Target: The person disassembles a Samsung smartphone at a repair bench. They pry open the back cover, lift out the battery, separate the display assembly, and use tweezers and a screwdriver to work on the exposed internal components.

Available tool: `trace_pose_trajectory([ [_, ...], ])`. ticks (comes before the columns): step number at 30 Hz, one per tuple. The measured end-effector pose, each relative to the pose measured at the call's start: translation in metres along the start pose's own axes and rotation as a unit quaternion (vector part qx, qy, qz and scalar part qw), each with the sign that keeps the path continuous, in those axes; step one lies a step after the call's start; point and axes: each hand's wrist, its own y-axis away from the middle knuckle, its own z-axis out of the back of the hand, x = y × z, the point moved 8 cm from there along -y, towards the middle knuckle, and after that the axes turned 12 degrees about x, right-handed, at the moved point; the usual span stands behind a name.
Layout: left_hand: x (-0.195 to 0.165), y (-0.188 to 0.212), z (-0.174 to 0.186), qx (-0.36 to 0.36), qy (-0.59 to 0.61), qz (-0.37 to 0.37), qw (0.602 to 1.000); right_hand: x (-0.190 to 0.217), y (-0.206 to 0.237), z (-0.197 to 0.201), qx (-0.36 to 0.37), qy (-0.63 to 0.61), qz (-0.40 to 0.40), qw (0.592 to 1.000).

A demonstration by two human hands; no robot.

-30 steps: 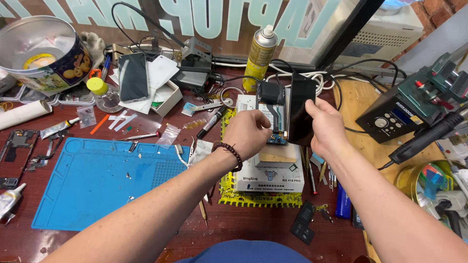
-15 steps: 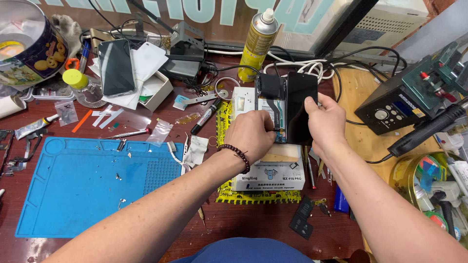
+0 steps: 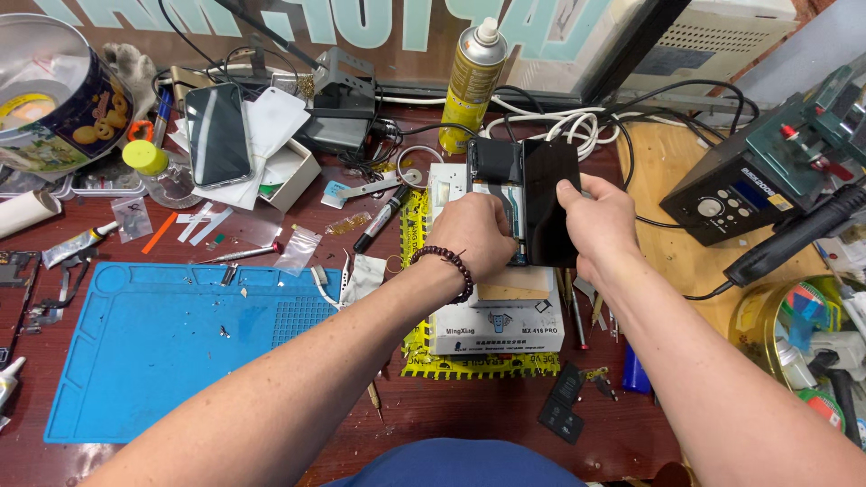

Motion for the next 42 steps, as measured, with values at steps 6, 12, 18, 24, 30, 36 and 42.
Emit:
trace_pose_trajectory([
  [6,0.0035,-0.0058,-0.0037,0.022,0.004,0.02,1.0,0.0049,0.0003,-0.0033,-0.002,0.02,-0.001,1.0],
  [12,0.0022,-0.0024,-0.0041,0.073,0.043,0.051,0.995,0.0065,0.0012,-0.0051,0.009,0.025,0.003,1.0],
  [18,0.0011,-0.0006,-0.0021,0.082,0.048,0.07,0.993,0.0032,-0.001,-0.0081,0.009,0.022,0.011,1.0],
  [24,-0.0012,-0.0031,-0.0005,0.055,-0.007,0.068,0.996,0.0024,-0.0033,-0.0042,-0.02,0.048,-0.012,0.999],
  [30,0.0011,-0.0049,-0.0028,0.085,0.033,0.076,0.993,0.0009,-0.0034,-0.0034,-0.026,0.056,-0.021,0.998],
  [36,0.0008,-0.0028,-0.0013,0.081,0.024,0.107,0.991,0.002,-0.004,-0.0049,-0.024,0.052,0.0,0.998],
  [42,0.0012,-0.0075,-0.0031,0.1,0.016,0.097,0.99,0.0026,0.0,-0.0027,-0.027,0.06,-0.026,0.997],
])
